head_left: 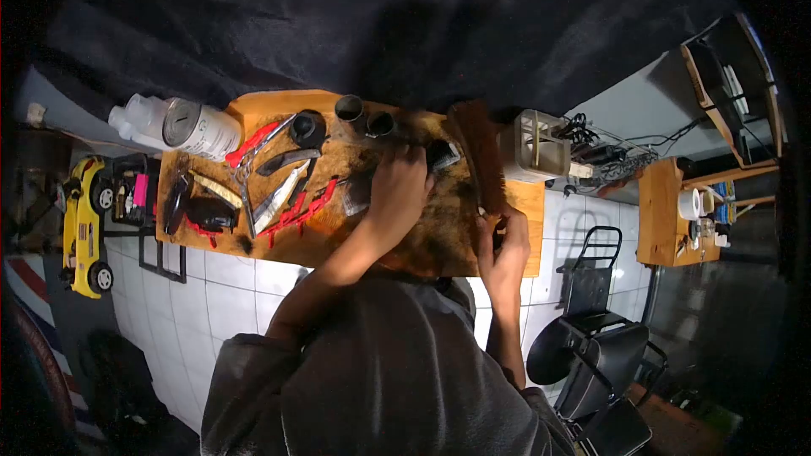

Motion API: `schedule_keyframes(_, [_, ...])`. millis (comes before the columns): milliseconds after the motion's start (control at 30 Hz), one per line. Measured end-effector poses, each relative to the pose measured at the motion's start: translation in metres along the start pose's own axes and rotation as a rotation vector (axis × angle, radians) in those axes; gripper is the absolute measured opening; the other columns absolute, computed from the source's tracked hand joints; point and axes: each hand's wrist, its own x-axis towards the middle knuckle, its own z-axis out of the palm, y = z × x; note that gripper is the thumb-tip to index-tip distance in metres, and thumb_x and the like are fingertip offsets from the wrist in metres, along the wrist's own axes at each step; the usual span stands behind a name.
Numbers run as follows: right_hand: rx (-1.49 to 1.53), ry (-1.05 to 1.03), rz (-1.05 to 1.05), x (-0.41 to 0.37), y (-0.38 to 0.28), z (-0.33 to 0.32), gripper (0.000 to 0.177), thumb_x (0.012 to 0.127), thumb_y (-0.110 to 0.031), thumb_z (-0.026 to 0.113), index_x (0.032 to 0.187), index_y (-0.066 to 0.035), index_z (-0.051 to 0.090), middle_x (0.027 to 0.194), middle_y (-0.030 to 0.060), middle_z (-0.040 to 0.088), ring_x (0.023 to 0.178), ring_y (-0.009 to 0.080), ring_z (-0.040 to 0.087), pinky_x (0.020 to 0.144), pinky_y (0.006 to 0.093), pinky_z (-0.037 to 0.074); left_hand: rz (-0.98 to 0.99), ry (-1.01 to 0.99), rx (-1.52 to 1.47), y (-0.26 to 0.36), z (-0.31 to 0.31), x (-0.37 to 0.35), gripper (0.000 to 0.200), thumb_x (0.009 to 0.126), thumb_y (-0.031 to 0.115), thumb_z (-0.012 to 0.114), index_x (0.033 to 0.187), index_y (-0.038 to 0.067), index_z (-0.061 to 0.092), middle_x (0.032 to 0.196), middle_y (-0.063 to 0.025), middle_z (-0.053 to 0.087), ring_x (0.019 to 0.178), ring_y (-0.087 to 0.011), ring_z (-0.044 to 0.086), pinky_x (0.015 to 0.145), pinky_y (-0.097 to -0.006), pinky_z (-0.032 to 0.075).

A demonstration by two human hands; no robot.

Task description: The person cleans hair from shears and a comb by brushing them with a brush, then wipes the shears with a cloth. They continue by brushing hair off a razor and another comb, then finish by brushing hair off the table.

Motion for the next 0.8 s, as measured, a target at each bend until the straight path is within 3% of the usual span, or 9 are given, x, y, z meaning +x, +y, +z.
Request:
schedule_keyframes(200, [0.161, -0.037, 0.215, -0.001, -0.008, -0.005, 0.030, 0.079, -0.002, 0.068, 0.104, 0.004, 0.055, 0.090, 0.0189, 0.056, 0.078, 0.0326, 0.057, 0.070, 0.0380, 0.047, 0.148, 0.049, -0.025, -0.005, 0.009, 0.002, 0.048, 0.082, 0.015, 0.067, 0.121, -0.009, 0.052, 0.107, -0.0312, 0.059, 0.095, -0.0441, 0.059, 0.083, -0.0470, 0.049])
schedule_keyframes(300, [0.222, -0.060, 0.202, 0.003, -0.017, -0.009, 0.037, 0.076, -0.006, 0.072, 0.108, 0.005, 0.056, 0.097, 0.0206, 0.060, 0.084, 0.0331, 0.060, 0.073, 0.0375, 0.048, 0.196, -0.111, -0.179, -0.008, 0.000, 0.004, 0.042, 0.082, 0.014, 0.066, 0.116, -0.007, 0.055, 0.111, -0.0301, 0.057, 0.100, -0.0442, 0.058, 0.085, -0.0468, 0.049])
schedule_keyframes(400, [0.078, -0.158, 0.266, 0.007, -0.007, -0.006, 0.046, 0.072, -0.014, 0.080, 0.109, 0.003, 0.059, 0.091, 0.0154, 0.064, 0.079, 0.0241, 0.061, 0.070, 0.0335, 0.049, 0.279, -0.092, -0.176, -0.012, 0.004, -0.003, 0.036, 0.082, 0.015, 0.065, 0.111, -0.004, 0.057, 0.108, -0.0246, 0.059, 0.099, -0.0429, 0.058, 0.084, -0.0454, 0.049])
schedule_keyframes(500, [0.196, -0.027, 0.010, 0.027, -0.003, 0.001, 0.044, 0.068, -0.010, 0.080, 0.105, 0.002, 0.062, 0.087, 0.0160, 0.066, 0.078, 0.0284, 0.064, 0.070, 0.0354, 0.050, 0.495, -0.224, -0.212, -0.024, 0.002, -0.003, 0.034, 0.082, 0.018, 0.065, 0.110, 0.000, 0.058, 0.105, -0.0210, 0.060, 0.097, -0.0417, 0.058, 0.083, -0.0438, 0.049])
schedule_keyframes(533, [0.173, -0.267, 0.108, 0.027, 0.001, -0.003, 0.047, 0.066, -0.008, 0.079, 0.108, 0.002, 0.061, 0.094, 0.0198, 0.066, 0.087, 0.0324, 0.066, 0.075, 0.0358, 0.051, 0.483, -0.281, -0.261, -0.025, 0.001, -0.004, 0.033, 0.082, 0.019, 0.065, 0.110, 0.002, 0.059, 0.103, -0.0186, 0.060, 0.095, -0.0405, 0.058, 0.082, -0.0433, 0.050])
schedule_keyframes(600, [0.134, -0.337, 0.027, 0.024, 0.013, 0.002, 0.051, 0.066, -0.007, 0.078, 0.113, 0.001, 0.060, 0.100, 0.0219, 0.065, 0.092, 0.0340, 0.065, 0.078, 0.0368, 0.050, 0.454, -0.366, -0.249, -0.026, 0.000, -0.007, 0.033, 0.082, 0.019, 0.065, 0.110, 0.002, 0.059, 0.105, -0.0189, 0.060, 0.097, -0.0400, 0.058, 0.082, -0.0429, 0.050])
schedule_keyframes(800, [0.072, -0.323, -0.106, 0.024, 0.014, 0.020, 0.056, 0.068, -0.007, 0.076, 0.120, 0.000, 0.055, 0.106, 0.0234, 0.063, 0.098, 0.0403, 0.061, 0.082, 0.0422, 0.050, 0.448, -0.373, -0.235, -0.027, -0.004, -0.012, 0.050, 0.079, 0.031, 0.071, 0.119, 0.005, 0.057, 0.121, -0.0199, 0.055, 0.111, -0.0392, 0.053, 0.093, -0.0418, 0.046])
